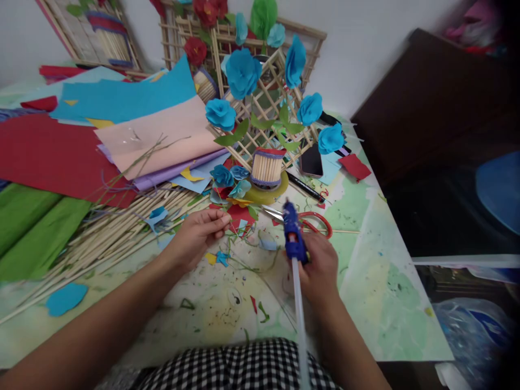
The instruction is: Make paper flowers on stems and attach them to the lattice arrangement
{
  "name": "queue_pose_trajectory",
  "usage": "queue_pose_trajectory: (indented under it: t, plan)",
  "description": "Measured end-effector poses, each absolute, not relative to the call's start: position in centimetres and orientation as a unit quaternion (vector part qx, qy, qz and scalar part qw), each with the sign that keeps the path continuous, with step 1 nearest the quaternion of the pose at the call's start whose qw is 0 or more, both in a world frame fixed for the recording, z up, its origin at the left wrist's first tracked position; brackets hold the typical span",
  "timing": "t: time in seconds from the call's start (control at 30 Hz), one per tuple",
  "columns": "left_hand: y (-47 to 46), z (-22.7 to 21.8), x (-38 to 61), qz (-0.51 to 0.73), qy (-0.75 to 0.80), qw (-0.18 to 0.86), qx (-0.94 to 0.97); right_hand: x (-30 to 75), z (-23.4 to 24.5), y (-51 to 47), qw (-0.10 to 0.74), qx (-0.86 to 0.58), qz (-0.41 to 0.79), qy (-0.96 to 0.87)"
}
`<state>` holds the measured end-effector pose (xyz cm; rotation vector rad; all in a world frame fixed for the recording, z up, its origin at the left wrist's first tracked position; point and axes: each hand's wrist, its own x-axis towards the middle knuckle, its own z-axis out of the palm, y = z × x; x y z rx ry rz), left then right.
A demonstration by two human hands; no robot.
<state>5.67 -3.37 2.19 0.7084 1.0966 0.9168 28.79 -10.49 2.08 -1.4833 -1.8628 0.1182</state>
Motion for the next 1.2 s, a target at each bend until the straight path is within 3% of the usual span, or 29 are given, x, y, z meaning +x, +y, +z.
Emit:
queue_pose_trajectory:
  t: [0.13, 0.33, 0.5, 0.63, 0.9, 1.2]
  plan:
    - [-3.5, 2.5, 5.6, 0.404, 0.470, 0.734, 0.279, 31.6, 2.0, -9.4, 0.256, -0.714, -0.053, -0.649]
    - [-3.8, 3.4, 5.8, 0.390, 0.419, 0.780, 0.253, 34.0, 0.8, -8.6, 0.170, -0.764, -0.045, -0.620]
    - [-4.2, 3.6, 6.0, 0.391, 0.413, 0.780, 0.260, 31.8, 3.7, -8.7, 0.238, -0.752, -0.080, -0.610]
    - [-4.4, 3.6, 6.2, 0.381, 0.399, 0.786, 0.279, 27.3, 6.1, -8.1, 0.337, -0.605, 0.082, -0.717]
    - [-4.0, 4.1, 6.0, 0.400, 0.398, 0.778, 0.276, 22.1, 5.2, -5.6, 0.363, -0.517, 0.339, -0.697]
    - [-3.9, 3.7, 5.8, 0.417, 0.416, 0.761, 0.272, 21.9, 5.6, -5.2, 0.397, -0.533, 0.319, -0.676]
